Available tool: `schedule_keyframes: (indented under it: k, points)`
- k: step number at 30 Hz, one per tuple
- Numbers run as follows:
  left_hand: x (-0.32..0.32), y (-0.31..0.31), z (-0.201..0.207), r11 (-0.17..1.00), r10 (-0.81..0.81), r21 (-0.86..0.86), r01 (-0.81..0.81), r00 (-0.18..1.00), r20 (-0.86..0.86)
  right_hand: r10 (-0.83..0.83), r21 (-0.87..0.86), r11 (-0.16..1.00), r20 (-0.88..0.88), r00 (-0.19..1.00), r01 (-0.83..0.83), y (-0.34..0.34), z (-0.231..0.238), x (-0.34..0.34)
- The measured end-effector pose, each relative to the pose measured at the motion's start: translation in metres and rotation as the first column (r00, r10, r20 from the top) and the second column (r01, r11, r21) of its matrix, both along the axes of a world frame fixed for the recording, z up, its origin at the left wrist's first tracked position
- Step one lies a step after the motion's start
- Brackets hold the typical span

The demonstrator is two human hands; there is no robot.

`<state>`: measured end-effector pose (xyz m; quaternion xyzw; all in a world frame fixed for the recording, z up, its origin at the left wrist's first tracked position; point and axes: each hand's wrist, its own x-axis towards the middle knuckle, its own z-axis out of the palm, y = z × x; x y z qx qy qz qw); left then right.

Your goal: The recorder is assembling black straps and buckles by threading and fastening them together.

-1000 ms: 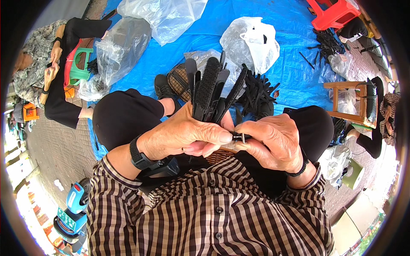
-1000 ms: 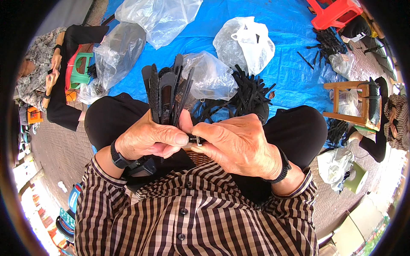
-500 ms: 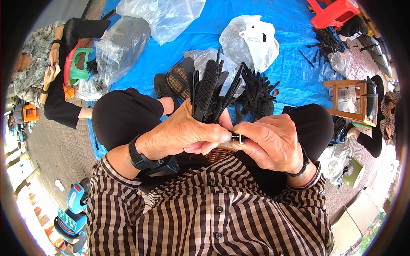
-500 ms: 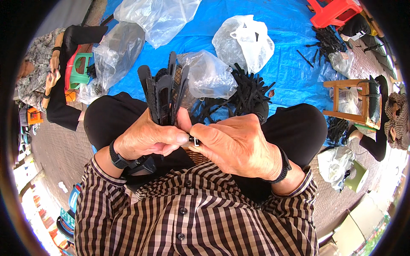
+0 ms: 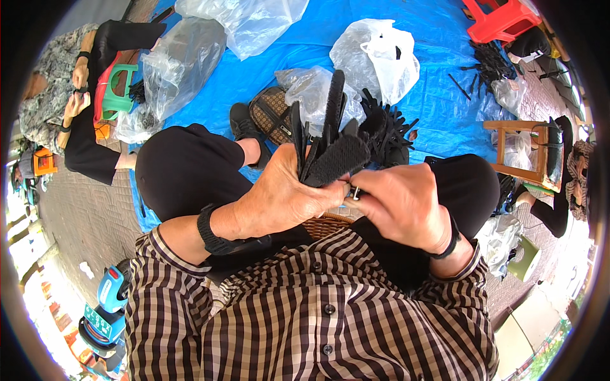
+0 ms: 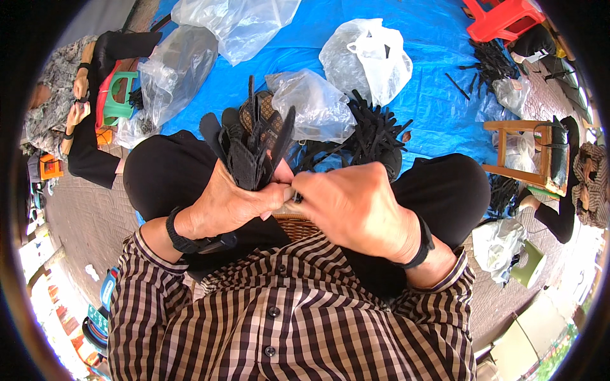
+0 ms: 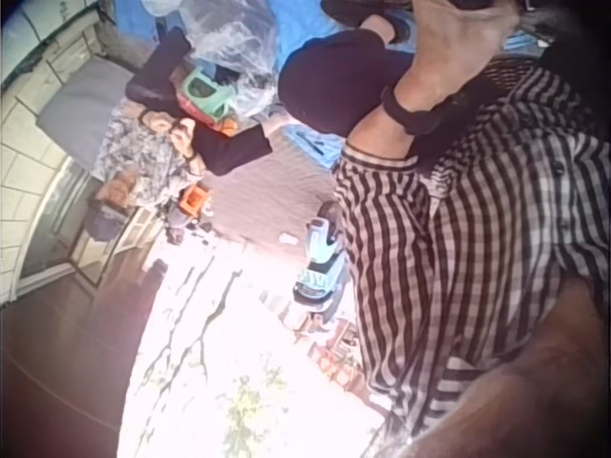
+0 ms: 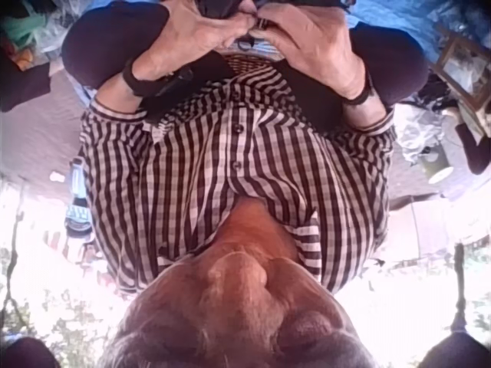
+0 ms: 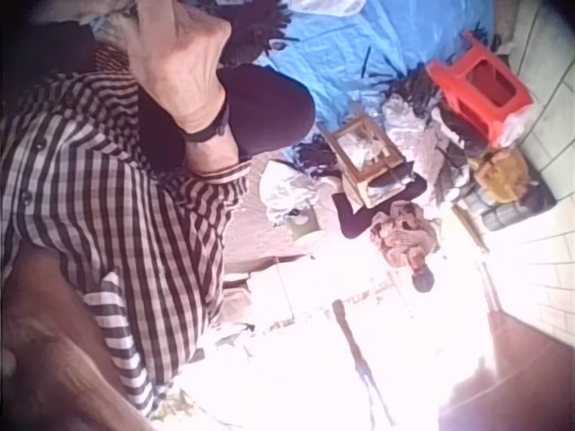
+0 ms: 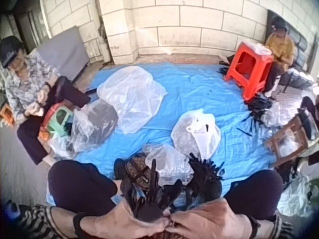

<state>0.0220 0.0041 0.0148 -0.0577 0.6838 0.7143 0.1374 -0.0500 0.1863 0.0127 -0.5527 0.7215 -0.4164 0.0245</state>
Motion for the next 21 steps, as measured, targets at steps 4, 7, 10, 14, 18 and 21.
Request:
schedule_keyframes:
  k: [4, 7, 10, 14, 18, 21]
  points:
    - [-0.002, -0.002, 0.008, 0.987, 0.056, 0.138, -0.080, 0.984, 0.170, 0.015, 0.091, 0.994, 0.434, 0.901, -0.060, 0.004, 0.007, -0.011]
    - [-0.004, -0.004, 0.012, 0.979, 0.063, 0.177, -0.101, 0.977, 0.204, -0.033, 0.047, 0.999, 0.627, 0.778, 0.004, 0.009, 0.002, -0.015]
    - [-0.002, -0.003, 0.008, 0.978, 0.058, 0.190, -0.089, 0.985, 0.163, -0.044, 0.133, 0.990, 0.642, 0.765, -0.054, 0.006, 0.005, -0.016]
    - [0.000, -0.003, 0.006, 0.981, 0.056, 0.176, -0.086, 0.984, 0.169, -0.002, 0.112, 0.990, 0.603, 0.798, -0.082, 0.003, 0.002, -0.016]
    - [0.003, -0.002, -0.002, 0.999, 0.045, -0.012, -0.044, 0.999, 0.020, -0.039, 0.155, 0.985, 0.636, 0.771, -0.079, 0.000, 0.002, -0.012]
    - [0.004, -0.001, -0.012, 0.996, 0.045, -0.079, -0.052, 0.995, -0.089, -0.046, 0.150, 0.988, 0.539, 0.841, -0.042, -0.001, 0.002, -0.011]
